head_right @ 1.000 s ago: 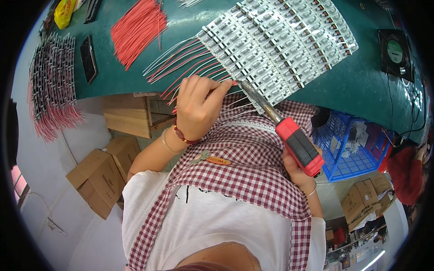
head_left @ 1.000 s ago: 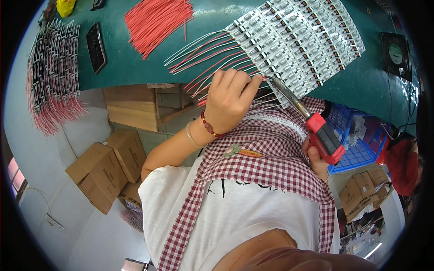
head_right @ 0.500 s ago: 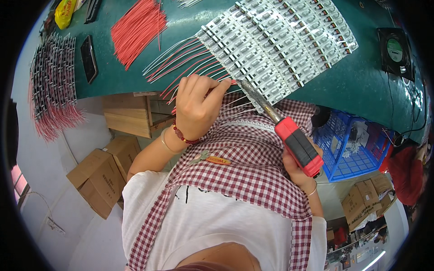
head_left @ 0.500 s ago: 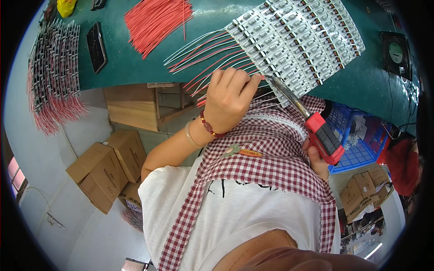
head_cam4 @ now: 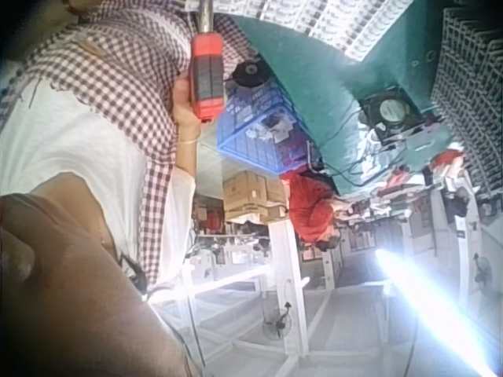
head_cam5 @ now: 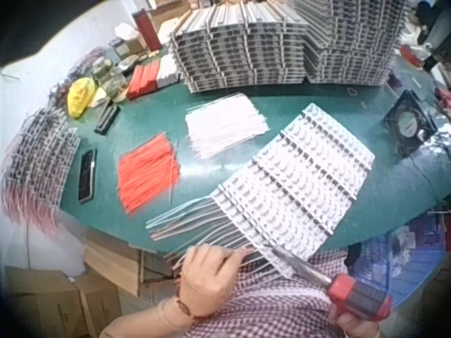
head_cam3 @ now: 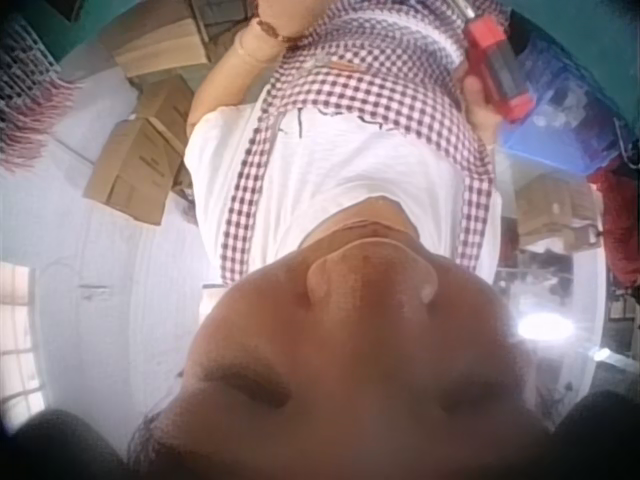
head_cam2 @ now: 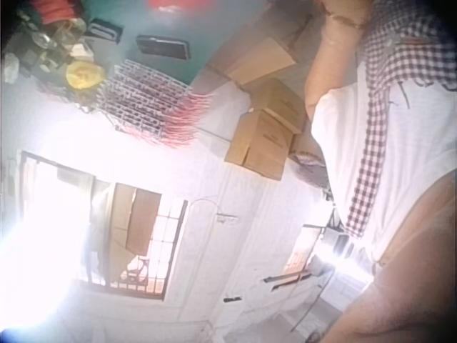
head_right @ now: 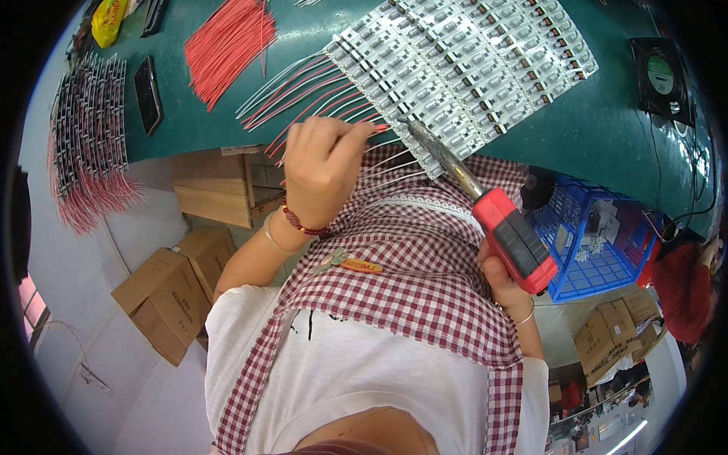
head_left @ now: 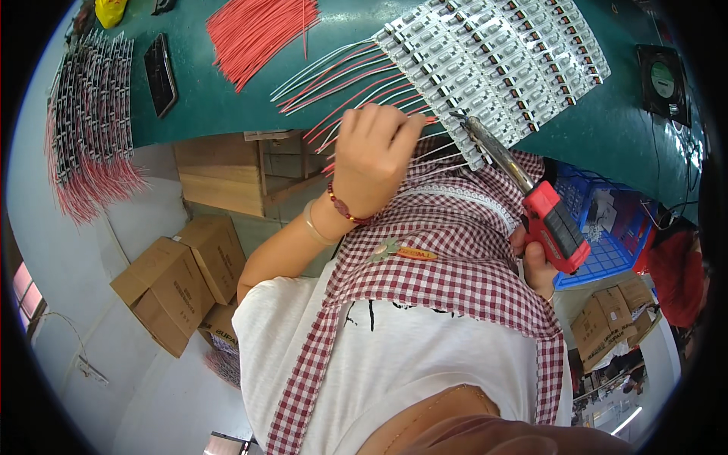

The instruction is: The person uses a soldering iron to attach red and white wires to a grid of electronic components on a green workbench. They repeatedly pick up individual wires, position them against the component grid, and apply the soldering iron to secure the connections.

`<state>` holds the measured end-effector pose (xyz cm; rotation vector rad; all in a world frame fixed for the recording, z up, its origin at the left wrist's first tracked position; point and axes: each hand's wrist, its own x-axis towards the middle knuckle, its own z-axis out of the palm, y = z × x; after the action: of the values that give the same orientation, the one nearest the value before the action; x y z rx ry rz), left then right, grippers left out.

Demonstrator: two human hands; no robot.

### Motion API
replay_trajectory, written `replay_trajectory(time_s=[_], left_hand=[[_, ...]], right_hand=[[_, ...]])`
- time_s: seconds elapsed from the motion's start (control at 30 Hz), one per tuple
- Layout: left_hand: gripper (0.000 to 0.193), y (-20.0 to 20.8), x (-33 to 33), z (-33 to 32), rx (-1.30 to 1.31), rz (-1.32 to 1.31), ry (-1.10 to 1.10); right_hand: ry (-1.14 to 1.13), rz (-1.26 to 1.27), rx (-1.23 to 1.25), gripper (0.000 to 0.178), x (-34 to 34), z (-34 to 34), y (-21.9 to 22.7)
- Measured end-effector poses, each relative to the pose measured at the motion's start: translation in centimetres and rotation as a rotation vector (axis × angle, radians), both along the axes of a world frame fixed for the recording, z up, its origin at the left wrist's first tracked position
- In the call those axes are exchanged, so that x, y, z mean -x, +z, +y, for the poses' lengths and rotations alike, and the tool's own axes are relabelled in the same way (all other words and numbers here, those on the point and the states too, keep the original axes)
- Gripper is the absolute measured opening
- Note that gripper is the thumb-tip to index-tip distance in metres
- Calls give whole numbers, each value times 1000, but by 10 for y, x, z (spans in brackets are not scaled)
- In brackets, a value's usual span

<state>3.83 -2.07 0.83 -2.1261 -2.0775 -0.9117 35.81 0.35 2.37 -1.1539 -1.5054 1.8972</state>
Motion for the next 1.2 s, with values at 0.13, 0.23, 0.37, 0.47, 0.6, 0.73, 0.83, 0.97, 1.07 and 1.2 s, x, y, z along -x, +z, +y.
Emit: replay_trajectory(time_s=[0.13, 0.23, 0.37, 0.47, 0.6, 0.73, 0.83, 0.97, 1.07, 1.2], left_hand=[[23, 11, 24, -31, 59, 58, 188], [20, 19, 48, -61, 44, 184, 428], [19, 31, 40, -62, -105, 134, 451], [22, 23, 5, -27, -157, -13, 126], [25, -9, -9, 1, -128, -66, 36], [26, -15, -12, 2, -110, -77, 36], [25, -15, -13, 2, -95, -79, 47], [26, -12, -13, 4, -102, -79, 53], [27, -12, -13, 4, -103, -73, 54], [26, -9, -14, 2, -89, -66, 56]], right_hand=[[-69, -44, -28, 42, 9, 4, 6], [-88, -32, -46, 47, 7, 7, 4], [-113, -13, -35, 48, 12, 6, 1], [-86, -30, -31, 45, 19, 5, 6], [-83, -19, -1, 35, 14, 0, -1], [-58, -46, -80, 32, 9, -5, -12], [-58, -18, -77, 32, 7, -6, -15], [36, -144, -202, 38, 0, -5, -20], [106, -326, -425, 60, -17, -12, -43], [72, -317, -359, 62, -15, -15, -35]])
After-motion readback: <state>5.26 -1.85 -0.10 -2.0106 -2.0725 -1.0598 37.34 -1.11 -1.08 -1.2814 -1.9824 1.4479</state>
